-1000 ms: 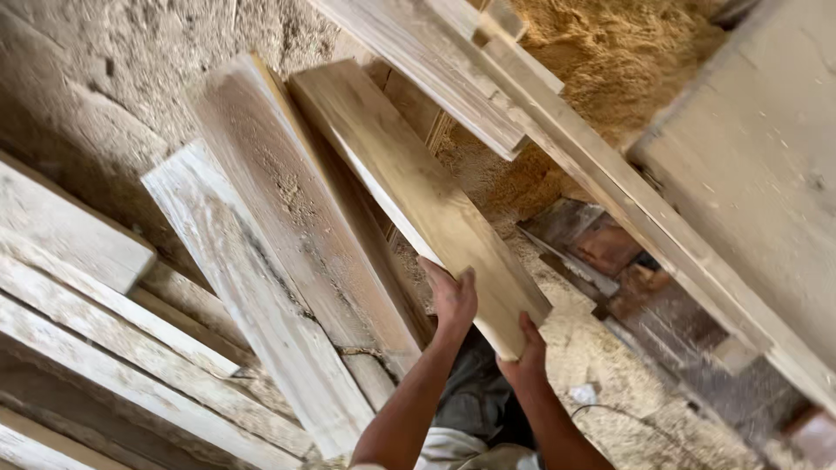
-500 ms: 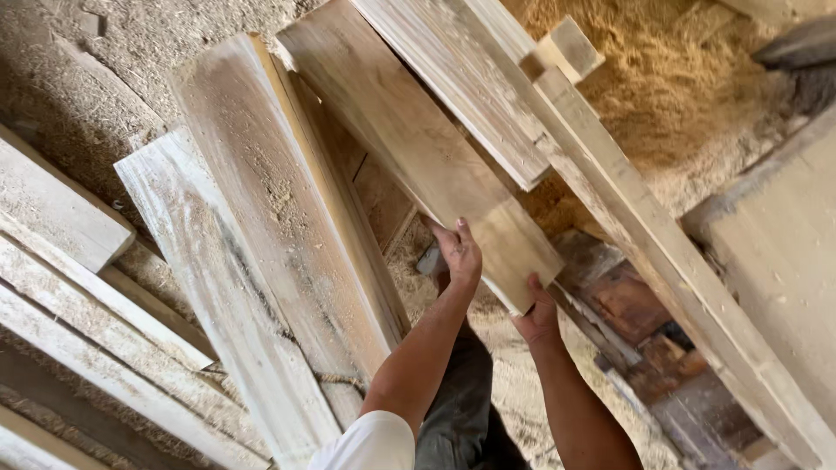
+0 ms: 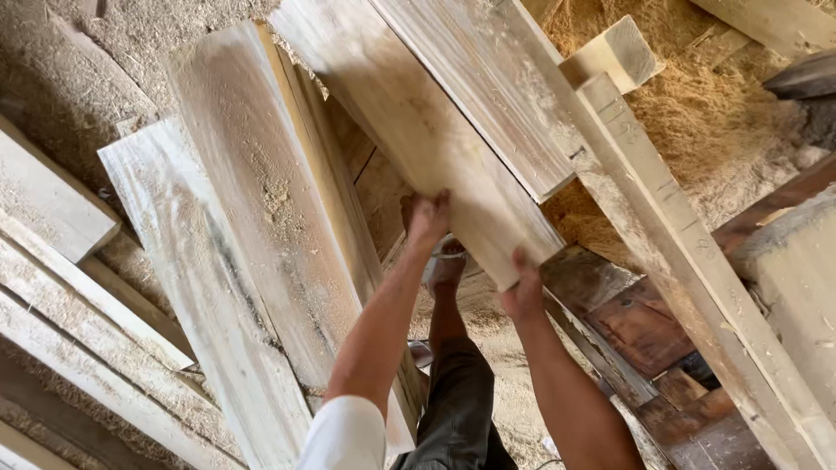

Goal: The person moves pieces of lumber one at a time from a stack on the ground to a different location in the workshop.

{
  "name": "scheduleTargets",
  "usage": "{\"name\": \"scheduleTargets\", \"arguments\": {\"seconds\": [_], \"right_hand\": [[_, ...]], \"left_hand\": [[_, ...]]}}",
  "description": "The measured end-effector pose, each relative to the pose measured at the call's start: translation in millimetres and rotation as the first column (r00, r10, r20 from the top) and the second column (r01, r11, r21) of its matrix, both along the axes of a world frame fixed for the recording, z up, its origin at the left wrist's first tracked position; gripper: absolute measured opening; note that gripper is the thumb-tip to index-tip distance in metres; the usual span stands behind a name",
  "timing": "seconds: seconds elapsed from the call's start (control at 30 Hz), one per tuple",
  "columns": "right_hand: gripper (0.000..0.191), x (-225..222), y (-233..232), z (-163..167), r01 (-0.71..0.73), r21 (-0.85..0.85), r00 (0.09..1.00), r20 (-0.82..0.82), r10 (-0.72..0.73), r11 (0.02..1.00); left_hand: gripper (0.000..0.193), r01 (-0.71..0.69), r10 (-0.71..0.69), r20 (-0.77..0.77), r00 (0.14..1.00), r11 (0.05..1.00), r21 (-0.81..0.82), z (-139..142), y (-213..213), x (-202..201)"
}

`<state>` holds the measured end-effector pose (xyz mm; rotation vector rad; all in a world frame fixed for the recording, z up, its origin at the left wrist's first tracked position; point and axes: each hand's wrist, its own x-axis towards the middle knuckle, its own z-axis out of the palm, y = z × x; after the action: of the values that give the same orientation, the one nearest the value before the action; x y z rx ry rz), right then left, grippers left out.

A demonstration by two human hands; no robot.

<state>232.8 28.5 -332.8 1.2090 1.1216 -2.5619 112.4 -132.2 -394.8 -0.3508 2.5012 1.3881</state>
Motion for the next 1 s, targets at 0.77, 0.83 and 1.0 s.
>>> {"name": "scheduleTargets", "arguments": {"seconds": [0.77, 0.83, 1.0], "right_hand": [[0.036, 95, -59, 18, -0.636, 0.296, 0.757, 0.420, 0.501, 0.713], [0.037, 140, -80, 26, -0.683, 0.266, 0.729, 0.307, 0.612, 0.680], [0.052, 196, -120, 46, -0.857, 0.266, 0.509, 0.303, 0.805, 0.442]], "left_hand": [[0.031, -0.157, 0.162, -0.132, 0.978, 0.986, 0.051, 156, -87, 202], [0.020, -0.296, 0.295, 0.028, 0.955, 0.950, 0.099, 171, -123, 282], [0.032, -0.737, 0.492, 0.743, 0.454, 0.675, 0.004, 152, -184, 455]]}}
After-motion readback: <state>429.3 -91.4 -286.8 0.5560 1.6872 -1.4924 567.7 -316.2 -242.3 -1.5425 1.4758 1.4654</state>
